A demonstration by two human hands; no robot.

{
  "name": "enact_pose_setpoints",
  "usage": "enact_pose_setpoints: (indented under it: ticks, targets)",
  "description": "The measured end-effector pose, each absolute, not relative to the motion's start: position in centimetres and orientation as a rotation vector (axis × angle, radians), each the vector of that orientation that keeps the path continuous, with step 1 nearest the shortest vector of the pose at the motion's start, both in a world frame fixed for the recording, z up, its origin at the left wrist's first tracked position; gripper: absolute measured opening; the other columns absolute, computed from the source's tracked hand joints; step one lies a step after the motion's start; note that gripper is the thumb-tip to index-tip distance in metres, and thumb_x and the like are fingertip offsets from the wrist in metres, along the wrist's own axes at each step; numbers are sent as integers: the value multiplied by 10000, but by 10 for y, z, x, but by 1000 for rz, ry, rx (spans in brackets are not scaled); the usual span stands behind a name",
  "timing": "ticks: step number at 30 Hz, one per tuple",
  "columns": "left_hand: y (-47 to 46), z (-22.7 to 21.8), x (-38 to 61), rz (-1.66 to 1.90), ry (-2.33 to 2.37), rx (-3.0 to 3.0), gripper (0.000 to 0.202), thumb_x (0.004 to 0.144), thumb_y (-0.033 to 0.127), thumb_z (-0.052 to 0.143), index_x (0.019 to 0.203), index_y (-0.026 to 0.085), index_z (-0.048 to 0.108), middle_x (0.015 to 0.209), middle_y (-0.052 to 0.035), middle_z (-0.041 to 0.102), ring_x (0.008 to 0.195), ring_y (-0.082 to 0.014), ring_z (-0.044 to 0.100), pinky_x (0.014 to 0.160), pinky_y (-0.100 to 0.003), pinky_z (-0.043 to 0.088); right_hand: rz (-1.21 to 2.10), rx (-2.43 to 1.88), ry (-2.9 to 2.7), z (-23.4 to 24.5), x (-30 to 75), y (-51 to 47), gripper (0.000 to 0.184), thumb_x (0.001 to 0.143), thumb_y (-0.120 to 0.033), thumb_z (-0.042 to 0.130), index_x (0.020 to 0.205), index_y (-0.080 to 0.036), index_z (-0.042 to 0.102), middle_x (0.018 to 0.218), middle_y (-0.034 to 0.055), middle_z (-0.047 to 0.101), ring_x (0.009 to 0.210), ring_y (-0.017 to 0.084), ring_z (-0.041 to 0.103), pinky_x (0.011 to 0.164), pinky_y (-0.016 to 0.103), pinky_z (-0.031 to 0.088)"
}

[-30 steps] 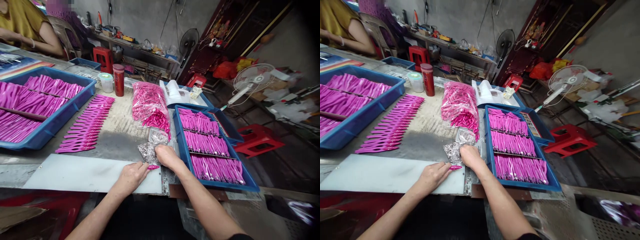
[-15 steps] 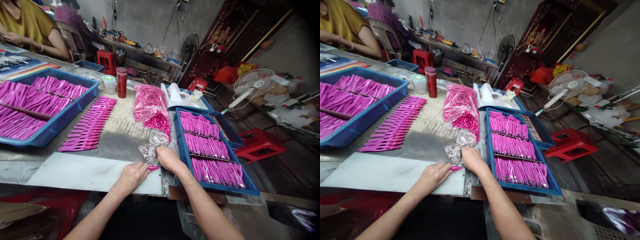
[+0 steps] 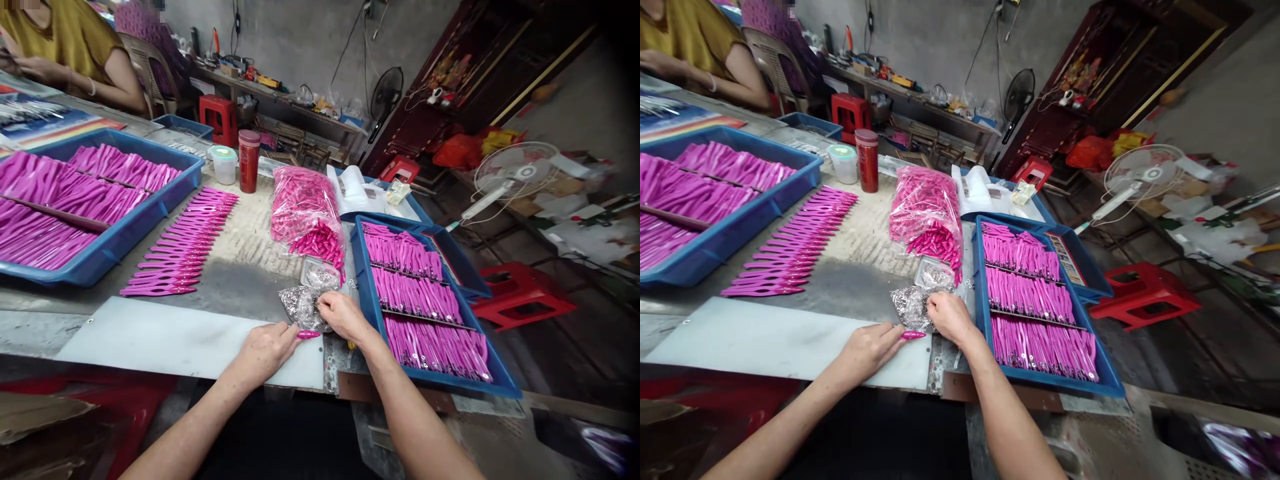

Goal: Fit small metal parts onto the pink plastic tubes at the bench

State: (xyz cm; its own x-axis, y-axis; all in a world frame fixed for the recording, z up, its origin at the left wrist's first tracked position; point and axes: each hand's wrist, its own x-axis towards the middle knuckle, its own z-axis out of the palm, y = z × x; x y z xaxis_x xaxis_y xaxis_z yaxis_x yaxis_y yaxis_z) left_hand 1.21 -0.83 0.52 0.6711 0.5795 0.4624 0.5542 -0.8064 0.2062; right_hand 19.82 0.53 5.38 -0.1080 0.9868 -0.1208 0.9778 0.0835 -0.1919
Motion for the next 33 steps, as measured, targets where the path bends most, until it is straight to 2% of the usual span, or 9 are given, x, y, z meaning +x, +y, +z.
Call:
enact_pose_setpoints:
  ticks: [7, 19, 33]
  targets:
    - [-8, 4, 11, 805, 948, 2814, 179, 846, 237, 382, 782, 178, 538, 591, 9, 504, 513, -103, 500, 478, -219, 344, 440, -2010, -2196, 56, 198, 5, 208, 781, -167, 380, 677, -168, 560, 703, 9, 596, 679, 117, 521, 621, 202, 338]
    - [-9, 5, 13, 763, 996, 2846, 184, 845, 243, 391, 725, 181, 516, 566, 17, 491, 493, -108, 487, 469, -232, 318, 825, -1814, -2124, 71, 192, -12, 194, 781, -199, 385, 602, -170, 454, 579, -39, 467, 574, 93, 423, 529, 191, 281]
    - [-11, 5, 15, 749, 991, 2907, 193, 848, 245, 391, 697, 182, 493, 556, 16, 490, 494, -116, 497, 461, -238, 315, 783, -1859, -2344, 70, 177, -22, 200, 775, -170, 387, 619, -161, 512, 611, -13, 506, 606, 97, 432, 564, 198, 267]
